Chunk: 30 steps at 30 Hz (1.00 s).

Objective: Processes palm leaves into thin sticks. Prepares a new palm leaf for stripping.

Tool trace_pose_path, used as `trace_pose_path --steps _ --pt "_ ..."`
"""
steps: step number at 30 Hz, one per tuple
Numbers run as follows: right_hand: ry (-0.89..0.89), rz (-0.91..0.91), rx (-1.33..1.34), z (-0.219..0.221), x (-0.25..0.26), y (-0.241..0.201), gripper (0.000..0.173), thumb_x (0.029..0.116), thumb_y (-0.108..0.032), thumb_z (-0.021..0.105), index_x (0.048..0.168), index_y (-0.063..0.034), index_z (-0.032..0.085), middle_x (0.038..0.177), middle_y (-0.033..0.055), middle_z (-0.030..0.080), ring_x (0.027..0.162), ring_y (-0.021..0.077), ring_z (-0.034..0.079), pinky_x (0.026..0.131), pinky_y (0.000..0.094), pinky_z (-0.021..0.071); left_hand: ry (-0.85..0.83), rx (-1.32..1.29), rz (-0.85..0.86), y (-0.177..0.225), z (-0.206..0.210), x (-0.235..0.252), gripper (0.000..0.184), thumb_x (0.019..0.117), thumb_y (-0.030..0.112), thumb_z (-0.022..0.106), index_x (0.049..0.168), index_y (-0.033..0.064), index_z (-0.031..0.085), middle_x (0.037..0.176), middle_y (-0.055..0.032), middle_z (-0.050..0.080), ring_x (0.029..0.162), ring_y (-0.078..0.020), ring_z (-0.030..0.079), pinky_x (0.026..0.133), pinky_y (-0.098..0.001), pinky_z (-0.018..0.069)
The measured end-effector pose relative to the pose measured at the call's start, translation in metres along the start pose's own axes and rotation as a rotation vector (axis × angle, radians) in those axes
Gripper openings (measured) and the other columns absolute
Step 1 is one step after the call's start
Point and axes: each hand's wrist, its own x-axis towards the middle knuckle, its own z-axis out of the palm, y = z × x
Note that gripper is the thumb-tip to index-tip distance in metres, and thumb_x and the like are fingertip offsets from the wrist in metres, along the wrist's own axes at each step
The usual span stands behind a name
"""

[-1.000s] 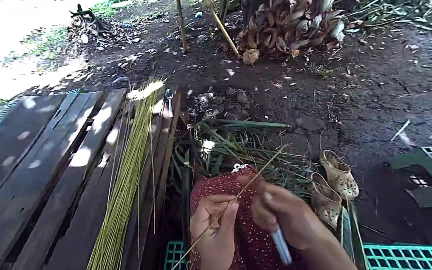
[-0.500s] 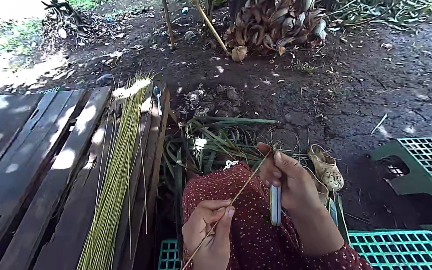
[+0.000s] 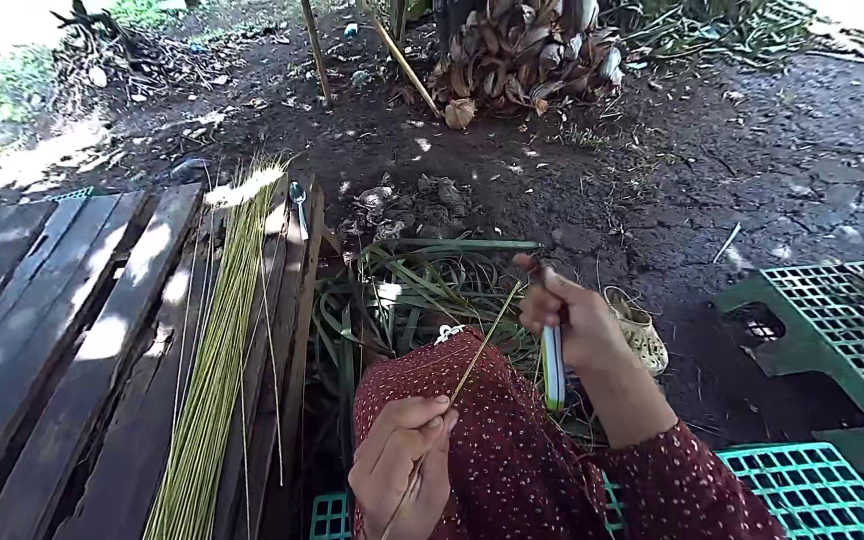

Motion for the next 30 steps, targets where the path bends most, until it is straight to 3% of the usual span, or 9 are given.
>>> trace_pose_path --steps 3,6,9,11,17,21,24,27,30 --pt "0.086 0.032 0.052 -0.016 0.012 -0.008 0.048 0.1132 -0.032 0.018 0.125 -0.0139 0.061 0.054 -0.0108 0.041 0.042 0.0008 0.041 0.045 0.0168 0.0419 0.038 0.031 -0.004 -0.005 -0.005 -0.001 0.018 0.0998 0.017 0.066 0.086 0.012 0.057 0.101 0.007 0.07 0.098 -0.0005 0.069 0.086 -0.0165 0.0577" --pt "-0.297 0.2 -0.056 0.001 -0.024 0.006 0.041 0.1069 -0.021 0.027 0.133 -0.0107 0.057 0.056 -0.0148 0.046 0.047 -0.0036 0.044 0.05 0.0141 0.0421 0.048 0.028 0.001 -0.012 -0.003 -0.003 0.018 0.0996 0.017 0.067 0.086 0.0118 0.056 0.101 0.0072 0.071 0.1 -0.0009 0.069 0.088 -0.0169 0.0576" --pt "-0.649 0.334 -0.018 0.023 -0.054 0.025 0.036 0.1036 -0.027 0.046 0.136 -0.0161 0.059 0.06 -0.0185 0.049 0.05 -0.0067 0.045 0.051 0.0129 0.04 0.002 -0.008 0.023 -0.012 0.001 -0.003 0.014 0.0993 0.015 0.067 0.089 0.0118 0.058 0.102 0.0064 0.07 0.101 -0.0026 0.069 0.089 -0.0189 0.0577" --pt "-0.743 0.338 0.044 0.031 -0.058 0.033 0.034 0.1048 -0.027 0.048 0.134 -0.0152 0.062 0.062 -0.0181 0.051 0.052 -0.007 0.046 0.051 0.0123 0.0399 -0.034 -0.008 0.072 -0.012 -0.001 -0.002 0.013 0.0996 0.013 0.065 0.089 0.0112 0.057 0.102 0.005 0.069 0.102 -0.0036 0.068 0.09 -0.0196 0.0573" --pt "-0.295 0.086 -0.002 0.021 -0.022 0.009 0.038 0.1065 -0.02 0.035 0.123 -0.0073 0.067 0.054 -0.0137 0.049 0.047 -0.004 0.046 0.05 0.0137 0.0425 -0.104 0.061 0.221 -0.012 -0.017 0.002 0.019 0.0998 0.009 0.063 0.086 0.0103 0.051 0.101 0.0019 0.067 0.1 -0.0055 0.068 0.089 -0.0199 0.057" --pt "0.067 -0.073 0.089 -0.005 0.009 -0.01 0.049 0.1133 -0.031 0.018 0.126 -0.0129 0.062 0.053 -0.0106 0.041 0.042 0.0008 0.042 0.046 0.017 0.0424 0.003 -0.025 0.031 -0.003 -0.023 -0.004 0.007 0.1 0.017 0.067 0.095 0.0157 0.061 0.107 0.0114 0.069 0.102 0.0001 0.068 0.089 -0.0161 0.0563" --pt "-0.214 -0.068 -0.044 -0.003 -0.013 -0.001 0.039 0.1075 -0.027 0.033 0.135 -0.017 0.058 0.056 -0.0138 0.05 0.048 -0.0024 0.048 0.053 0.0163 0.046 0.103 -0.156 -0.194 0.002 -0.018 -0.004 0.006 0.0978 0.022 0.07 0.102 0.0258 0.071 0.11 0.0183 0.072 0.098 0.0035 0.069 0.084 -0.0133 0.0569" --pt "-0.521 0.019 -0.042 0.019 -0.041 0.019 0.039 0.1043 -0.025 0.05 0.14 -0.0103 0.056 0.062 -0.0176 0.051 0.054 -0.006 0.048 0.054 0.013 0.0419 0.151 -0.283 -0.315 0.008 -0.007 -0.007 0.005 0.0959 0.023 0.071 0.099 0.0269 0.072 0.106 0.0159 0.073 0.09 0.0023 0.07 0.078 -0.0141 0.0583" --pt "-0.474 -0.064 -0.023 0.031 -0.049 0.029 0.033 0.1055 -0.016 0.044 0.131 -0.0037 0.062 0.064 -0.017 0.052 0.055 -0.0063 0.048 0.054 0.012 0.041 0.145 -0.35 -0.388 0.016 -0.006 -0.006 0.003 0.0951 0.024 0.072 0.095 0.0259 0.07 0.103 0.0136 0.074 0.087 0.0016 0.07 0.076 -0.0145 0.0586"
